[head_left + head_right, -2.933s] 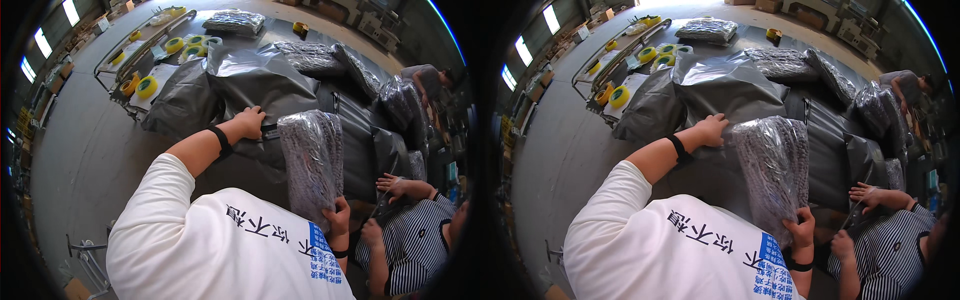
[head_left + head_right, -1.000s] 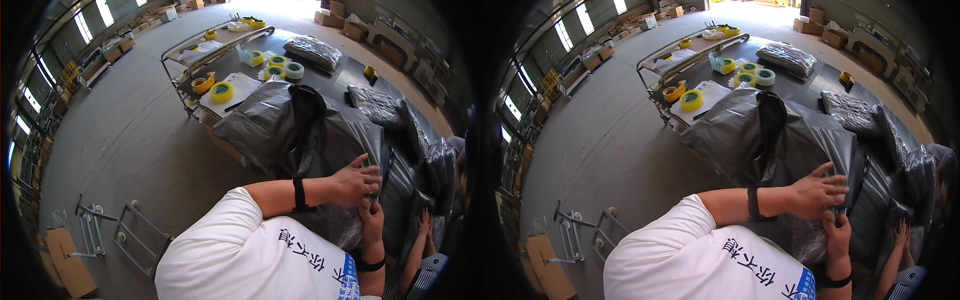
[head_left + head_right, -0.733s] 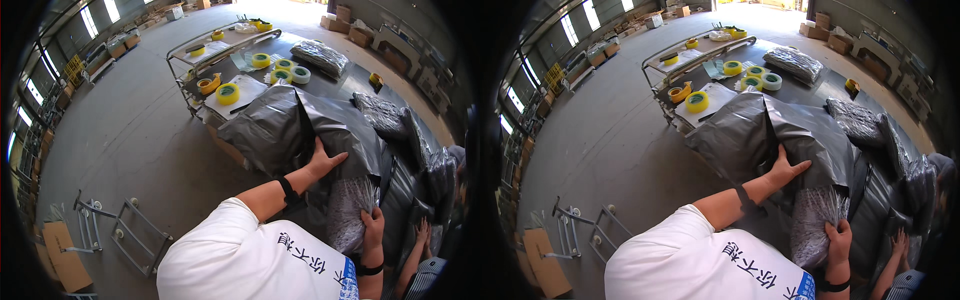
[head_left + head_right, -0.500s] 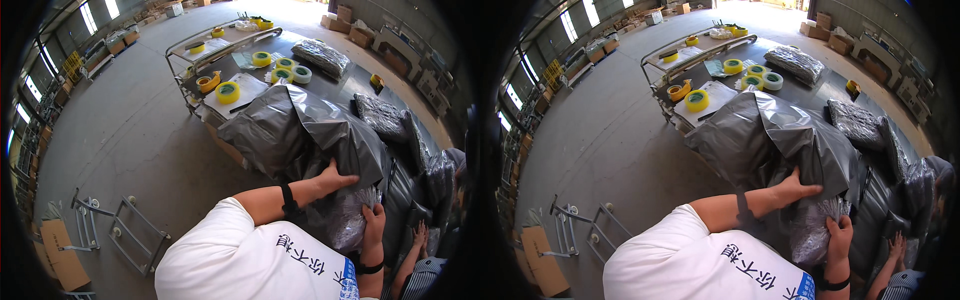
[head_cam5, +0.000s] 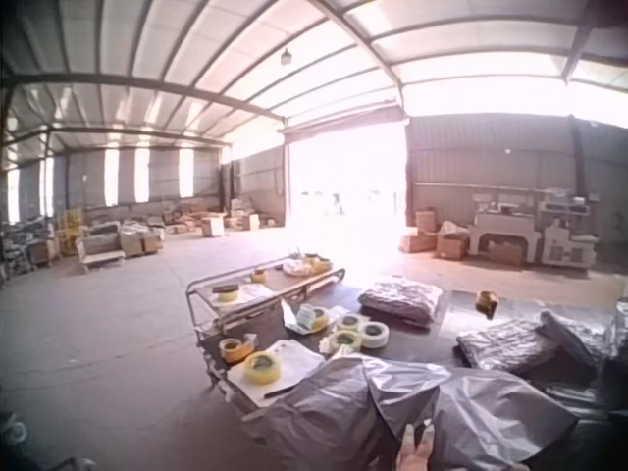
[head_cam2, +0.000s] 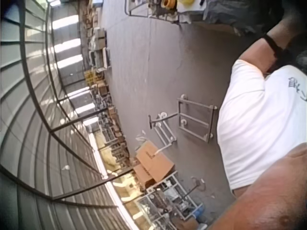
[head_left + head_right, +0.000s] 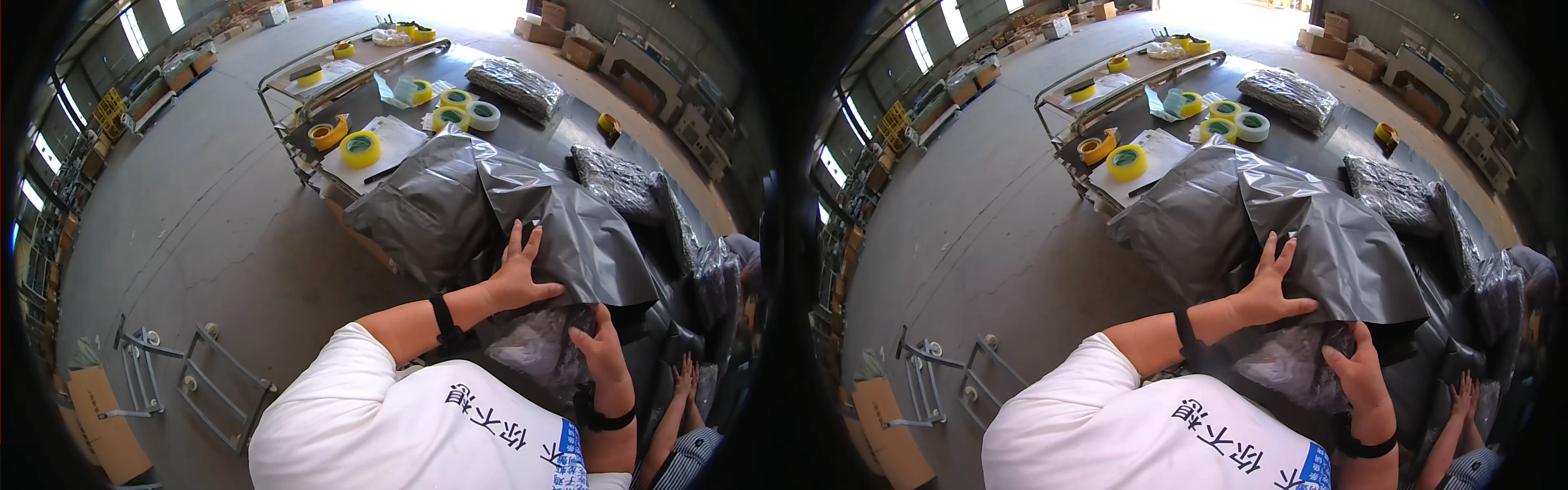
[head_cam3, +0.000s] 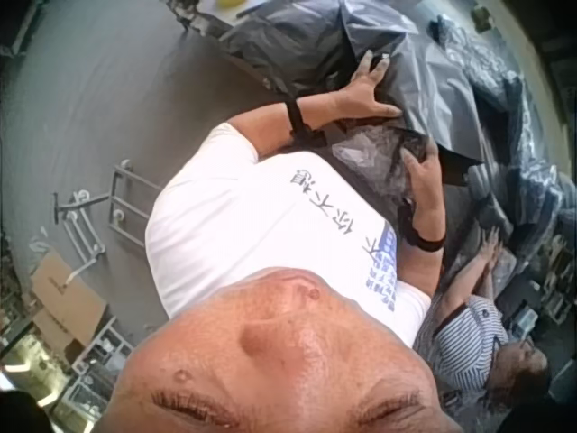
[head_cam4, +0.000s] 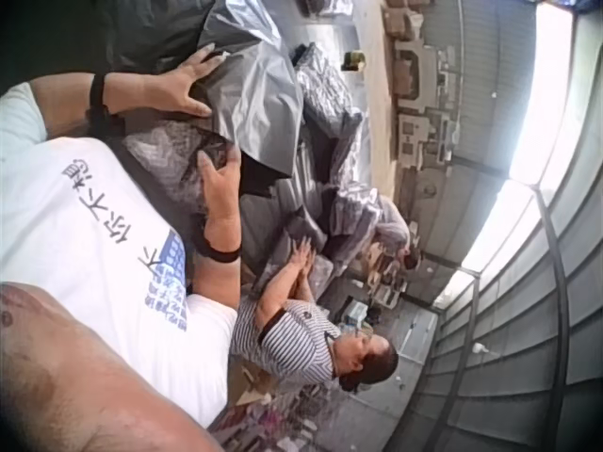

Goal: Placing plastic-wrapped components into larger shipping bags and sealing them.

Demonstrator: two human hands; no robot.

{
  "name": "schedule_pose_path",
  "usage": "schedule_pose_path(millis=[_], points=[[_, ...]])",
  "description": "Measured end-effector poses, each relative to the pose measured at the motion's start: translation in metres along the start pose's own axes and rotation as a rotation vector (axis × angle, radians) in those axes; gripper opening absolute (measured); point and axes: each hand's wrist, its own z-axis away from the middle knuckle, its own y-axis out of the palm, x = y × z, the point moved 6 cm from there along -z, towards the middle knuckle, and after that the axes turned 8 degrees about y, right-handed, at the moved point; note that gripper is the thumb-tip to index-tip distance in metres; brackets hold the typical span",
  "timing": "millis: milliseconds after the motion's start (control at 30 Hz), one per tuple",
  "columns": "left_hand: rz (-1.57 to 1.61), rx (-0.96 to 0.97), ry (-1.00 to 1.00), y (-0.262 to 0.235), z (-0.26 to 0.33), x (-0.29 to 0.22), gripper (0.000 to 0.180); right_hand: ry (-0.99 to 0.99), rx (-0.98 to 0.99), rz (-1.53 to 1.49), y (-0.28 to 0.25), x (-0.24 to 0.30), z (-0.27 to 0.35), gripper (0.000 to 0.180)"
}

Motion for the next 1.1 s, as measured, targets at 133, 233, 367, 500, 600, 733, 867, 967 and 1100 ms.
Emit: schedule_pose_path(millis=[133, 233, 367, 500, 600, 733, 867, 967, 1100], points=[[-0.019, 0.11, -0.005, -0.002, 0.006, 0.016, 0.124, -0.1, 0.192, -0.065, 0.0, -0.011, 0.021, 0.071], [-0.119, 0.226, -0.005, -0.004, 0.017, 0.023, 0.121, -0.095, 0.093, -0.095, -0.008, -0.025, 0.03, 0.067], [-0.106, 0.211, -0.024, -0.002, 0.035, 0.041, 0.12, 0.066, -0.453, 0.682, -0.074, -0.043, 0.026, 0.062], [-0.092, 0.203, -0.003, -0.001, 0.038, 0.041, 0.121, -0.218, -0.887, 0.961, -0.112, -0.056, 0.004, 0.078], [-0.11, 0.082, 0.099, -0.012, 0.043, 0.054, 0.119, -0.149, -0.619, 0.425, -0.116, -0.087, -0.025, 0.085], [0.751, 0.079, -0.529, -0.015, 0.066, 0.062, 0.096, 0.056, -0.179, -0.021, -0.105, -0.143, -0.049, 0.061], [0.886, 0.181, -0.576, 0.004, 0.077, 0.08, 0.086, 0.025, -0.154, -0.221, -0.099, -0.181, -0.052, 0.057], [0.902, 0.146, -0.516, 0.002, 0.077, 0.078, 0.081, -0.199, -0.394, 0.269, -0.094, -0.141, -0.038, 0.061], [0.845, 0.1, -0.596, 0.008, 0.077, 0.071, 0.076, -0.281, -0.424, 0.287, -0.095, -0.13, -0.04, 0.07]])
